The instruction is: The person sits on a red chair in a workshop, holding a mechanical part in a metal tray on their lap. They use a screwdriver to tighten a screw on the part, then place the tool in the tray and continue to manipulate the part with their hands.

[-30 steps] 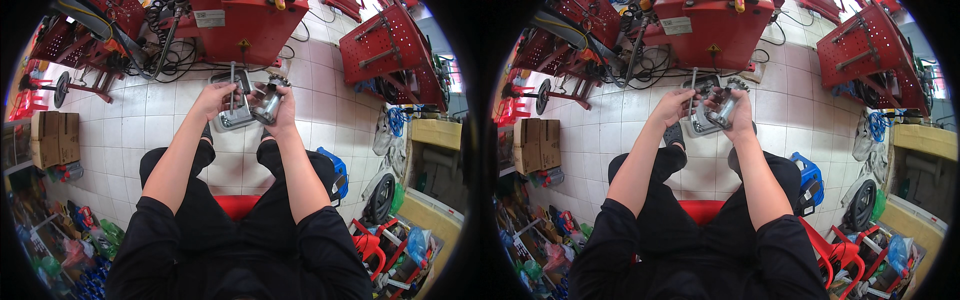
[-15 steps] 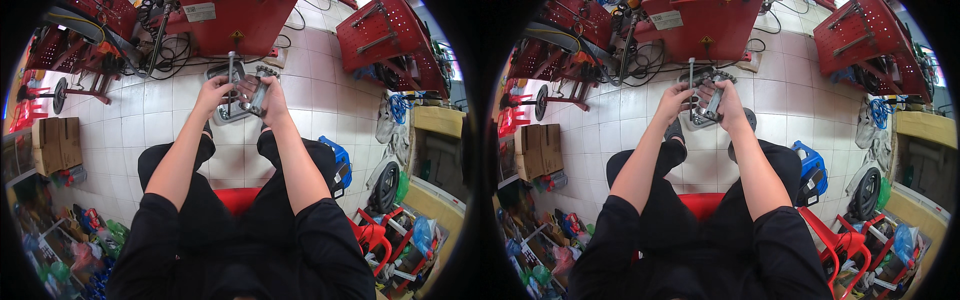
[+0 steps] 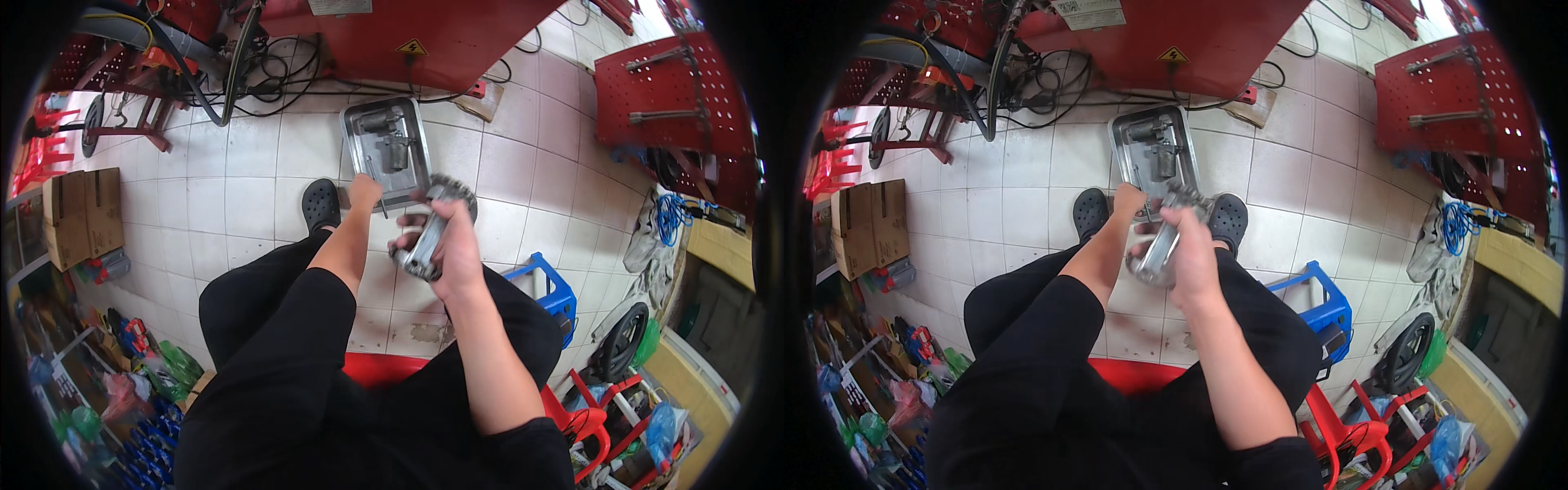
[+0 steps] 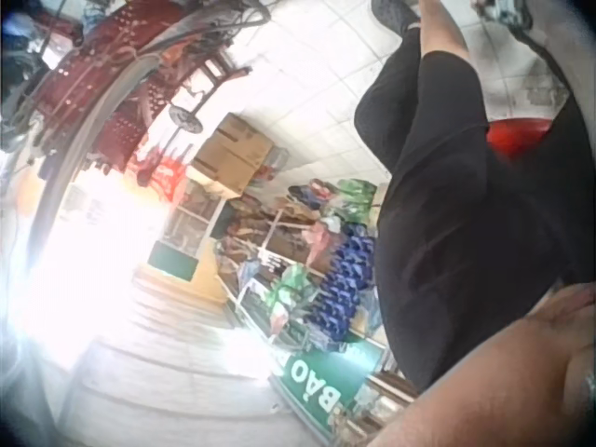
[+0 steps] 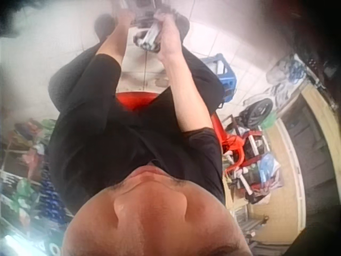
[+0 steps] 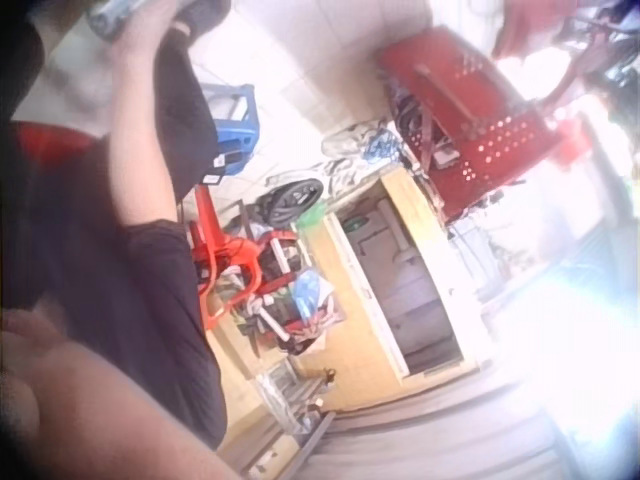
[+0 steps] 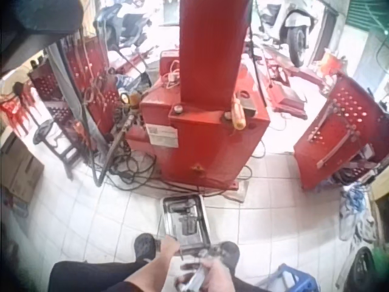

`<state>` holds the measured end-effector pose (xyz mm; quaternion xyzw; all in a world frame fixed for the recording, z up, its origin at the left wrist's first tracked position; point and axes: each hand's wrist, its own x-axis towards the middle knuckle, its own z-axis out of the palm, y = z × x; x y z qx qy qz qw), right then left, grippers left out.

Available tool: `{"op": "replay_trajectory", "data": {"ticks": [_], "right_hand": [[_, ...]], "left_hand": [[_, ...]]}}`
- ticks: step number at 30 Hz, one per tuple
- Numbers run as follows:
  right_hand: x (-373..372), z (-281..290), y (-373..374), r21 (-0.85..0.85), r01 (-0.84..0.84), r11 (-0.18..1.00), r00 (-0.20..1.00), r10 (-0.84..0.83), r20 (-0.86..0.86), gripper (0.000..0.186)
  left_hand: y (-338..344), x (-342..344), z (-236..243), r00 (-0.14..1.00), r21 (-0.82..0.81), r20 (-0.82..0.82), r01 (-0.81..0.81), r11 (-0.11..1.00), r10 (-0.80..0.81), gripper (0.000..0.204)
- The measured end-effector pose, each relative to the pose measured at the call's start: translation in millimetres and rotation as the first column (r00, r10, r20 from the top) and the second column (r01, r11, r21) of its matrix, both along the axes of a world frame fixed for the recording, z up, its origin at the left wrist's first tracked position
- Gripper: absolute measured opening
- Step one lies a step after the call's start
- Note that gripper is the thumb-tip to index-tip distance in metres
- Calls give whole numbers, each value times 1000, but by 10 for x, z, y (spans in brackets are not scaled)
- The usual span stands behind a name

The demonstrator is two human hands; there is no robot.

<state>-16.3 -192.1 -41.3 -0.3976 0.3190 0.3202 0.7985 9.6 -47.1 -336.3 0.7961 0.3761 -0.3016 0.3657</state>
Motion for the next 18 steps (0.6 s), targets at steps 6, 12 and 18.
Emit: {"op": "replay_trajectory", "data": {"ticks": [6, 12, 18], "right_hand": [[17, -125, 176, -57, -184, 981, 979, 177, -105, 40], [54, -166, 233, -139, -187, 972, 982, 179, -65, 36], [15, 36, 181, -15, -104, 995, 995, 103, -9, 34]], "left_hand": [[-70, -19, -490, 960, 278, 28, 261, 924, -279, 26], [-7, 51, -305, 965, 266, 35, 241, 933, -259, 27], [311, 177, 343, 761, 3, 578, 360, 933, -296, 35]]}}
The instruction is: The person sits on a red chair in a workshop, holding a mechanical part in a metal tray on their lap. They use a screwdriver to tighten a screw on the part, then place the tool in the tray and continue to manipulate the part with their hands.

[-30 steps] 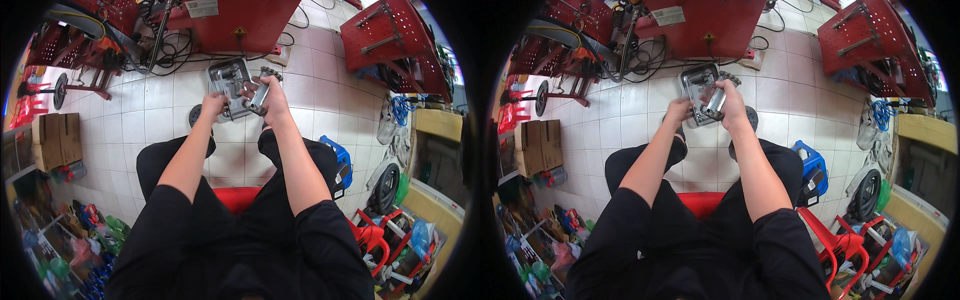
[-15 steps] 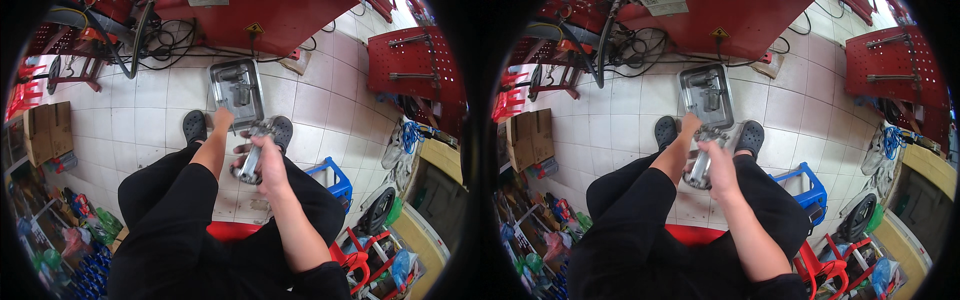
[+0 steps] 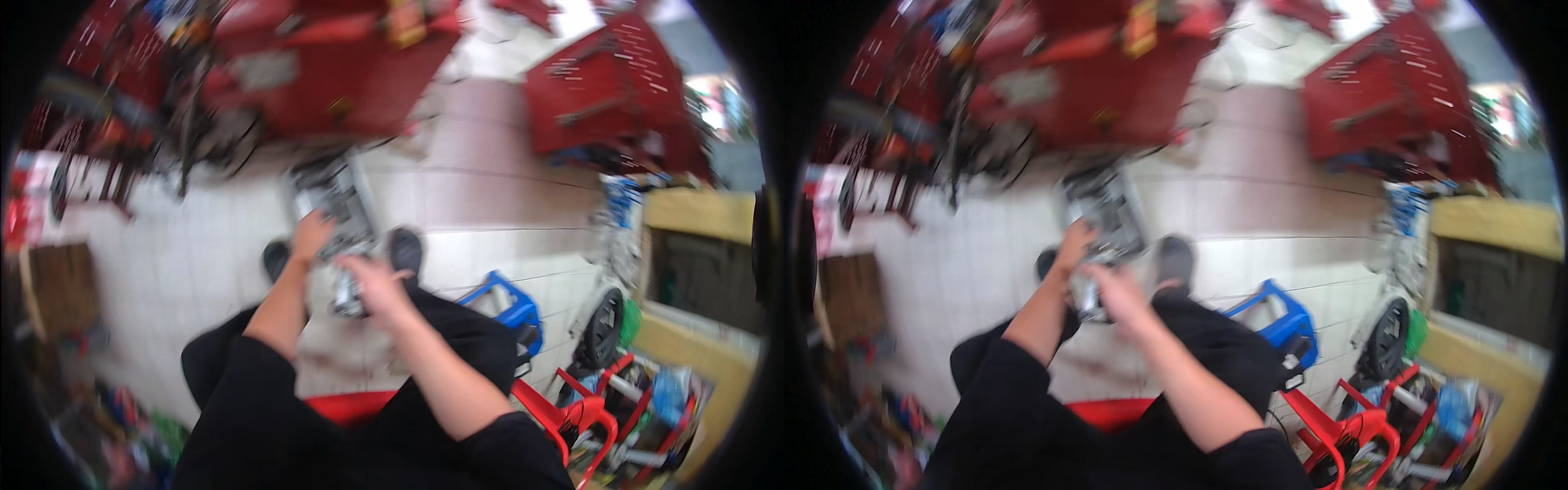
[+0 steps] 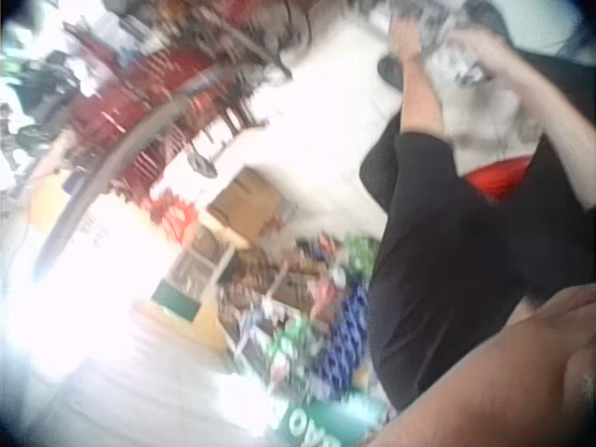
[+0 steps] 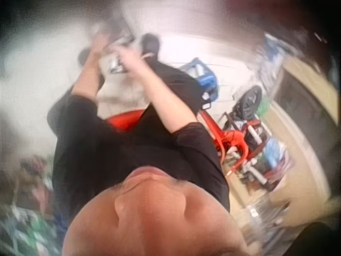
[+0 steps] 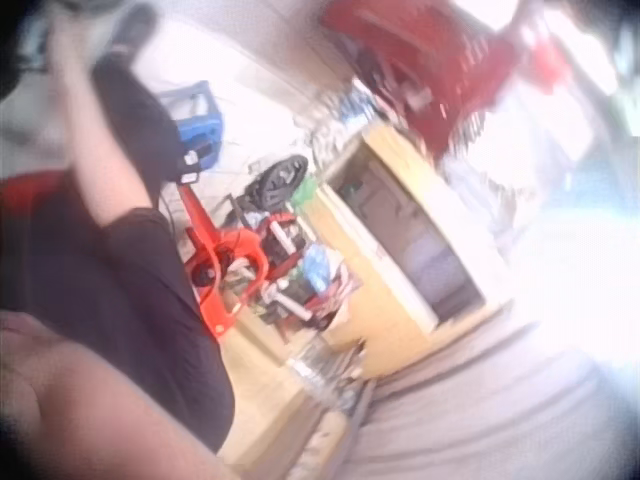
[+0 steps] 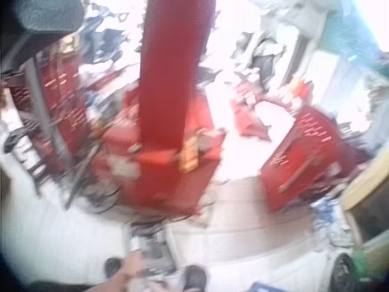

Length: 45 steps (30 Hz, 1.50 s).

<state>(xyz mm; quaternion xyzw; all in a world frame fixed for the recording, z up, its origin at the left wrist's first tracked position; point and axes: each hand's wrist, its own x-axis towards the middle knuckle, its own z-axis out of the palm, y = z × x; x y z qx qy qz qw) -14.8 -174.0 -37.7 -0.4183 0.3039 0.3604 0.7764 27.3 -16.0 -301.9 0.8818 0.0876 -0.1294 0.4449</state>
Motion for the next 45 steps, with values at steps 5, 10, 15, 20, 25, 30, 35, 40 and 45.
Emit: {"op": "replay_trajectory", "data": {"ticks": [5, 10, 15, 20, 25, 30, 35, 40, 45], "right_hand": [[-46, -255, -102, -274, -33, 961, 970, 96, 221, 38], [-75, 192, 13, 95, -59, 994, 942, 24, 335, 34], [-216, 384, 36, 181, -265, 947, 937, 209, 280, 53], [-283, 528, 23, 186, -524, 831, 839, 466, 281, 84], [-235, 411, 37, -348, -623, 700, 621, 714, 324, 92], [-351, 364, 88, -763, 415, 495, 59, 822, 566, 89], [-207, 207, 7, -721, 264, 641, 200, 695, 691, 69], [-127, 254, 5, -626, 82, 776, 588, 469, 659, 37], [92, -87, -123, -492, 15, 870, 777, 299, 553, 33]], "left_hand": [[-333, 177, 1233, 984, -708, -139, -22, 706, -109, 44], [-213, -416, 2458, 879, -796, -469, -465, 387, 91, 55], [-258, -740, 2604, 906, -875, -374, -415, 250, 196, 48], [-259, -1019, 2827, 824, -846, -488, -528, 77, 289, 49], [216, -974, 2087, 780, -795, -601, -606, -31, 172, 52], [114, -777, 1689, 860, -861, -507, -502, -83, 62, 39], [-107, -754, 2040, 852, -853, -517, -521, -29, -88, 38], [-203, -750, 2443, 891, -742, -451, -408, 532, 54, 53], [-159, -679, 2235, 920, -541, -378, -307, 783, 99, 73]]}}
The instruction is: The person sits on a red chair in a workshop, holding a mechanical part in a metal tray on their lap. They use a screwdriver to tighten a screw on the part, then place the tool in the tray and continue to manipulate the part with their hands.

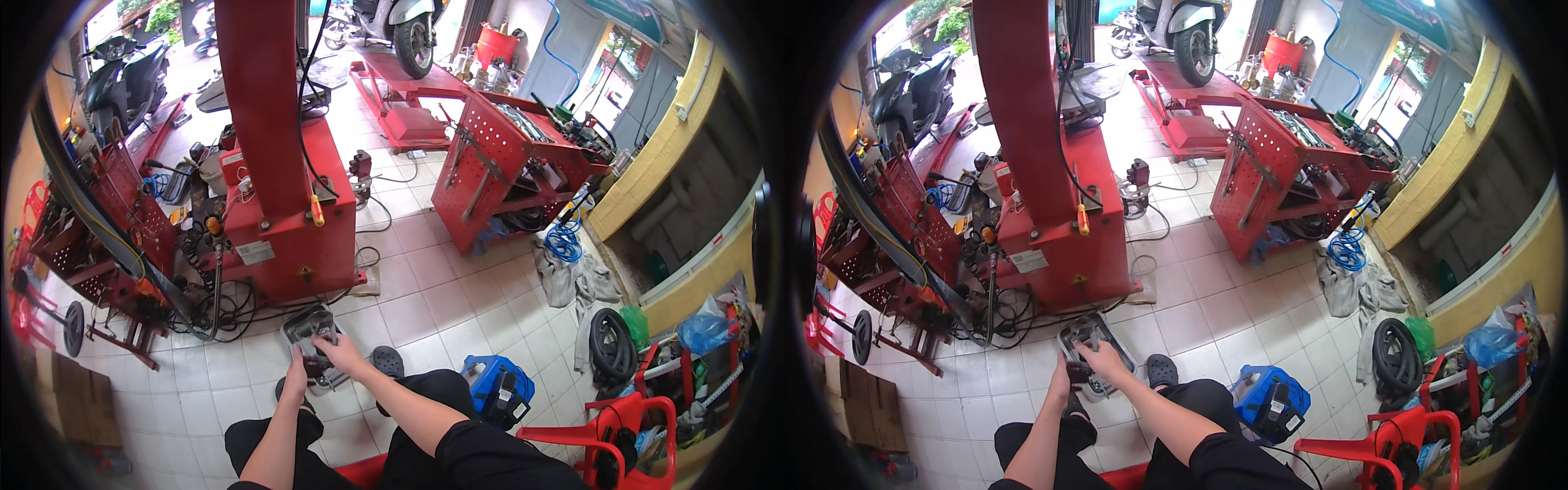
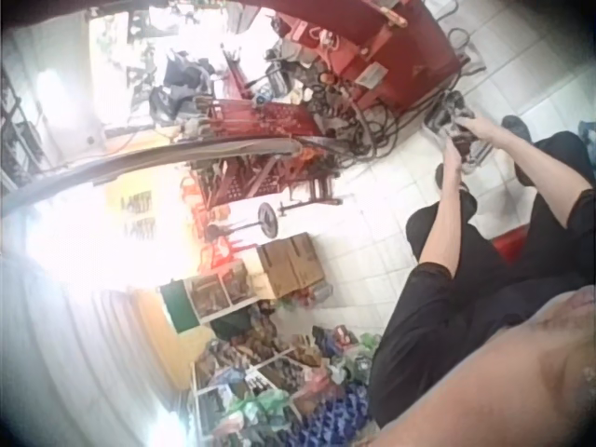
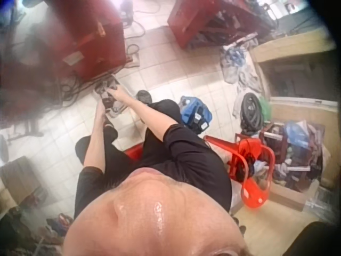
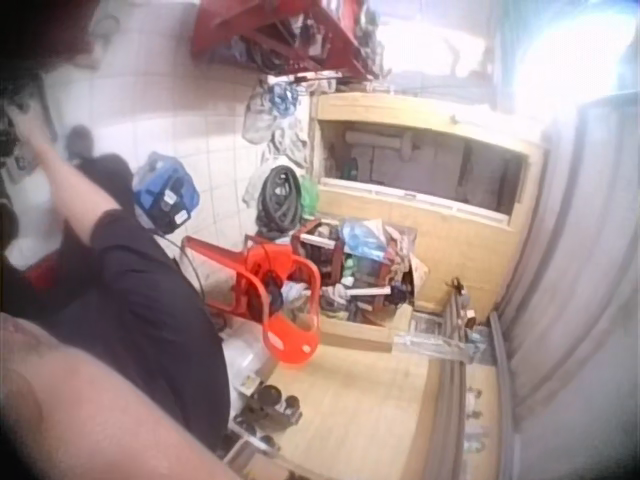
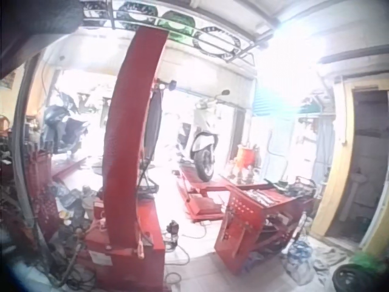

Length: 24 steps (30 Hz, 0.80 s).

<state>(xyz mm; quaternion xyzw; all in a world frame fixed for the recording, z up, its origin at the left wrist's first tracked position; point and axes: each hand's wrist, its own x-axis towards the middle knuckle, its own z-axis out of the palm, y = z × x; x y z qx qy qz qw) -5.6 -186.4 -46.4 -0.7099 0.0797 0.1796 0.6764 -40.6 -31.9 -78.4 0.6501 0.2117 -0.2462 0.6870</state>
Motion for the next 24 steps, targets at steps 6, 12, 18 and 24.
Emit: {"op": "replay_trajectory", "data": {"ticks": [6, 12, 18, 24], "right_hand": [[-106, 321, 127, 441, -17, 897, 976, 111, -187, 41], [-110, 448, 28, 518, -78, 852, 899, 285, -333, 48], [-250, 463, 151, -131, -363, 923, 930, 368, 14, 60], [-289, 488, 120, -192, -180, 965, 954, 219, 204, 62]], "left_hand": [[-30, -8, 359, 955, -547, -108, -288, 786, 275, 81], [-20, -51, 496, 979, -658, 8, -147, 738, 203, 86], [21, -78, 318, 969, -478, 147, -105, 872, 197, 65], [61, -43, 339, 934, -520, -70, -333, 786, 350, 43]]}}
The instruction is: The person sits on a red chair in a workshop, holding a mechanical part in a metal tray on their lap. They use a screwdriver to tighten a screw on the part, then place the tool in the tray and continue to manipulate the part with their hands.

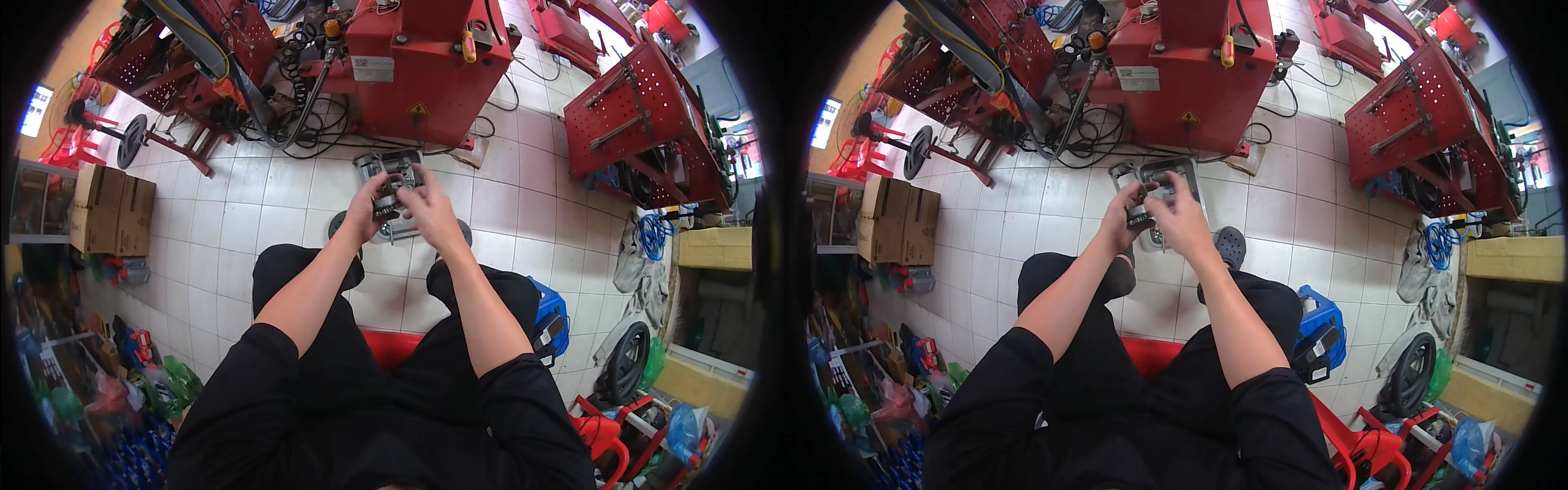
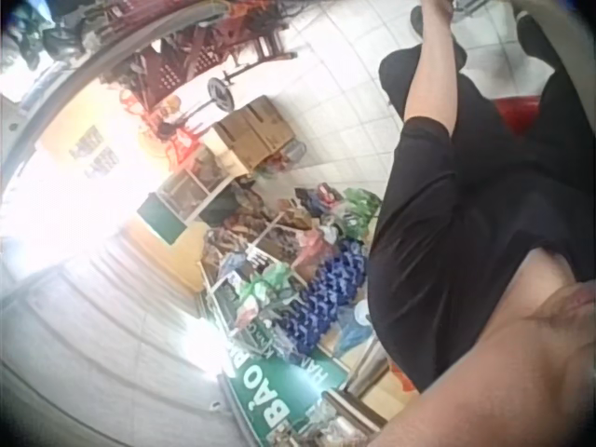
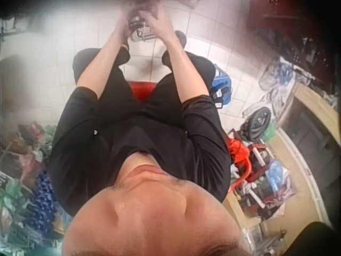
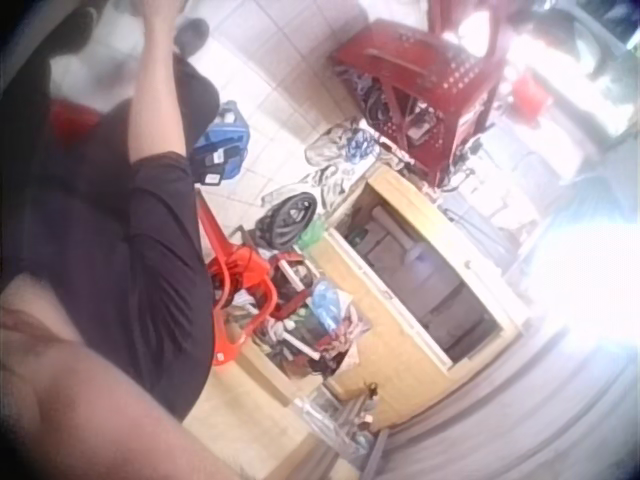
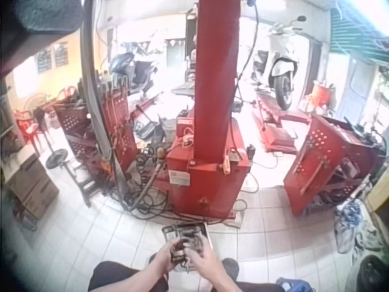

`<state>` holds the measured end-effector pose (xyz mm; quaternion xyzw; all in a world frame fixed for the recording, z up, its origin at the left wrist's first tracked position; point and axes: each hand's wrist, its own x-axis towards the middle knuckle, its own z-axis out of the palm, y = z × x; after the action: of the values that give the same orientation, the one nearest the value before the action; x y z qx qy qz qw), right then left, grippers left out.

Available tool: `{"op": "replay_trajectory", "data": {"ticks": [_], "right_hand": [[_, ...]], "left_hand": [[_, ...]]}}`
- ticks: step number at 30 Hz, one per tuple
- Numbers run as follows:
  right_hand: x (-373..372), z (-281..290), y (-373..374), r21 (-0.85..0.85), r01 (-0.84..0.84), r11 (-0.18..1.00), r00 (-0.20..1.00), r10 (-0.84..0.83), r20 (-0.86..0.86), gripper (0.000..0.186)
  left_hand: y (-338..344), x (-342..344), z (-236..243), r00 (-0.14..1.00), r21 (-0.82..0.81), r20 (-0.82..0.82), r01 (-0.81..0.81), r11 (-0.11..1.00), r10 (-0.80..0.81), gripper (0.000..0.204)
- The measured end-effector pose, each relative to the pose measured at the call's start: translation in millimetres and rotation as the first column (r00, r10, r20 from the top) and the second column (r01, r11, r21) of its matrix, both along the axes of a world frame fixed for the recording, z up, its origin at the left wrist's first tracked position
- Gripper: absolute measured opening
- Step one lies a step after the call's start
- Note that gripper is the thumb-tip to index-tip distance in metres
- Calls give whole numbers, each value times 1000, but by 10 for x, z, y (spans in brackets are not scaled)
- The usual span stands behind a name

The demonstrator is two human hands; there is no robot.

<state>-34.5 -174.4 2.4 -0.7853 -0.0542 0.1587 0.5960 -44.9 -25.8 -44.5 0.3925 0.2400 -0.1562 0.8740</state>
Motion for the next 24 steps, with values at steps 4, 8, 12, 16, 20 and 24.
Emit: {"op": "replay_trajectory", "data": {"ticks": [4, 8, 12, 16, 20, 24], "right_hand": [[151, -25, -47, 195, 243, 950, 958, -203, -204, 49], [171, -151, -16, 233, 288, 929, 929, -212, -304, 51], [170, -299, 27, 236, 281, 930, 915, -186, -358, 56], [99, -267, 114, 336, 397, 854, 773, -114, -624, 65], [-42, -298, 247, 564, 556, 611, 608, 163, -777, 70], [-26, -371, 233, 634, 607, 479, 662, 136, -737, 65]], "left_hand": [[93, 37, -15, 1000, -215, 2, 1, 977, -1, 66], [80, 10, 57, 997, -390, -30, -72, 918, 65, 80], [45, 21, 74, 997, -214, 24, -61, 975, 68, 73], [13, -11, -130, 906, 366, 423, -145, 919, -25, 54], [-105, -129, -30, 724, 683, 634, -358, 637, -272, 53], [-75, -82, 243, 618, 835, 536, -491, 250, -576, 76]]}}
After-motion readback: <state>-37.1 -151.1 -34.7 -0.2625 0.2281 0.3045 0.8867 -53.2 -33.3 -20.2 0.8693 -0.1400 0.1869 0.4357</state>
